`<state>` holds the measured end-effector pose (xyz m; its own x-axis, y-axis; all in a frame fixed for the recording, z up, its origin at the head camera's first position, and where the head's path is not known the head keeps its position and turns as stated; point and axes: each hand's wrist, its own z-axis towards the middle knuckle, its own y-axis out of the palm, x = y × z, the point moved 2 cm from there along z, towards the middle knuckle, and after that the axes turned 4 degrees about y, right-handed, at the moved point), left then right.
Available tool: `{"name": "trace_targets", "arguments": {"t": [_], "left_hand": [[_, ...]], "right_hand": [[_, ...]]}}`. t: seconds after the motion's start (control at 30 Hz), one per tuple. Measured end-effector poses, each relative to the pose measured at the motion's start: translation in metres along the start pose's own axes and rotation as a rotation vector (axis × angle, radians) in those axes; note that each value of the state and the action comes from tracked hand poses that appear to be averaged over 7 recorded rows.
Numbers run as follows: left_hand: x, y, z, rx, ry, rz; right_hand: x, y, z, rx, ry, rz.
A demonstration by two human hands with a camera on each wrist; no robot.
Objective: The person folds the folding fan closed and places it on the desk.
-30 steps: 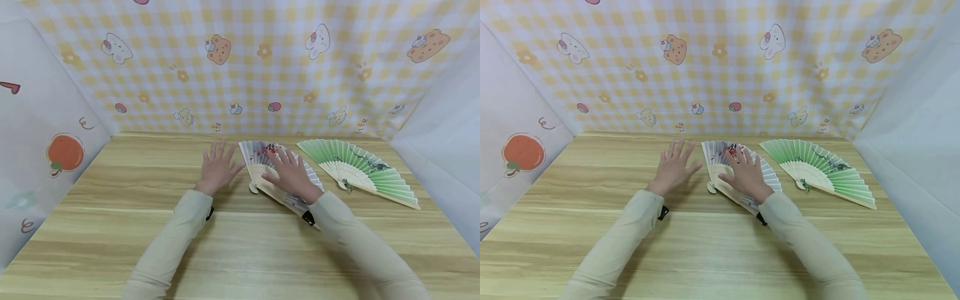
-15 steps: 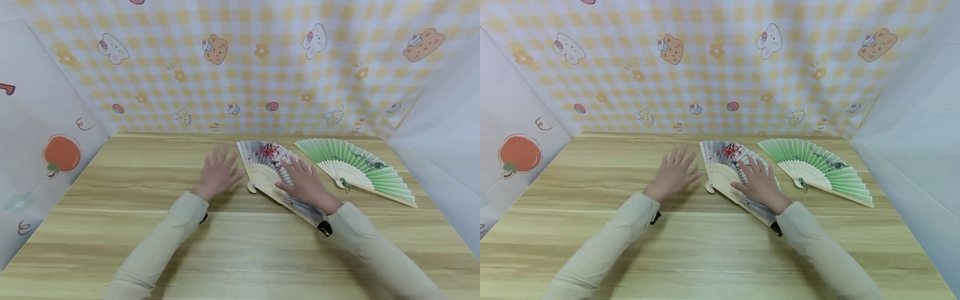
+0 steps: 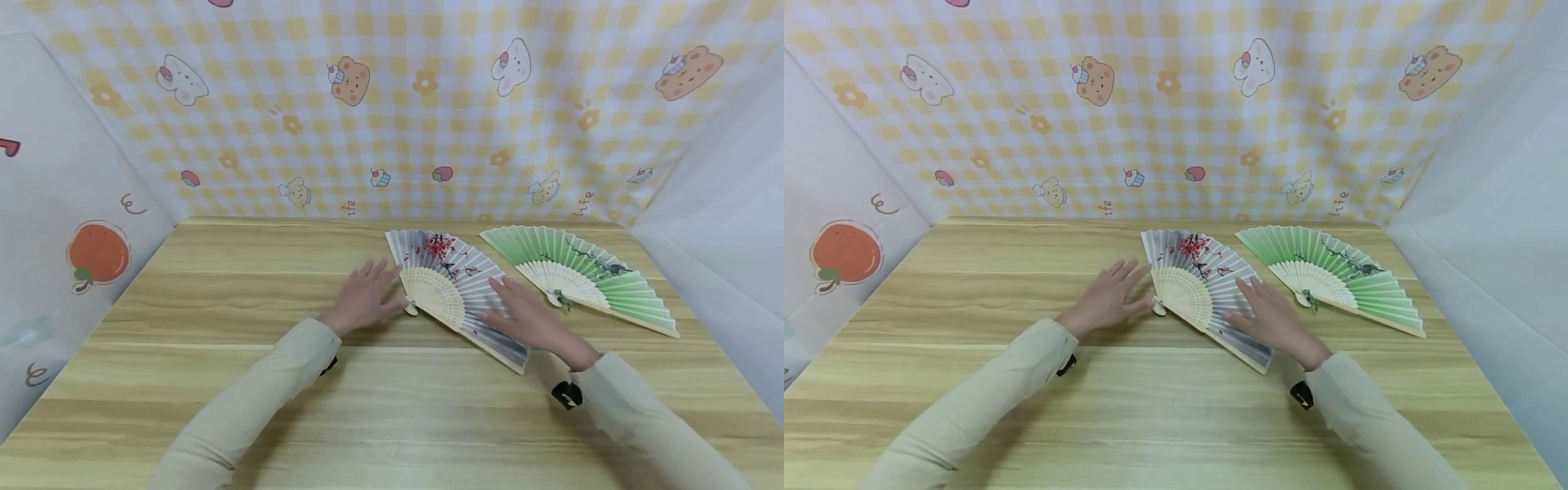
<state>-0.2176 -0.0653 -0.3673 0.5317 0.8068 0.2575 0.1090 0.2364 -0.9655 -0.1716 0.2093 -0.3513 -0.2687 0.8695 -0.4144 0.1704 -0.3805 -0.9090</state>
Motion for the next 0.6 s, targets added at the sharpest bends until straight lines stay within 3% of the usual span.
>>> {"name": "trace_targets", "arguments": {"t": [0.33, 0.6], "left_hand": [[0.007, 0.002, 0.0, -0.05, 0.023, -0.244], [0.009, 0.004, 0.001, -0.047, 0.02, -0.389]], "right_hand": [[0.016, -0.005, -0.017, -0.02, 0.01, 0.196], [0.032, -0.004, -0.023, -0.054, 0.04, 0.344]]}}
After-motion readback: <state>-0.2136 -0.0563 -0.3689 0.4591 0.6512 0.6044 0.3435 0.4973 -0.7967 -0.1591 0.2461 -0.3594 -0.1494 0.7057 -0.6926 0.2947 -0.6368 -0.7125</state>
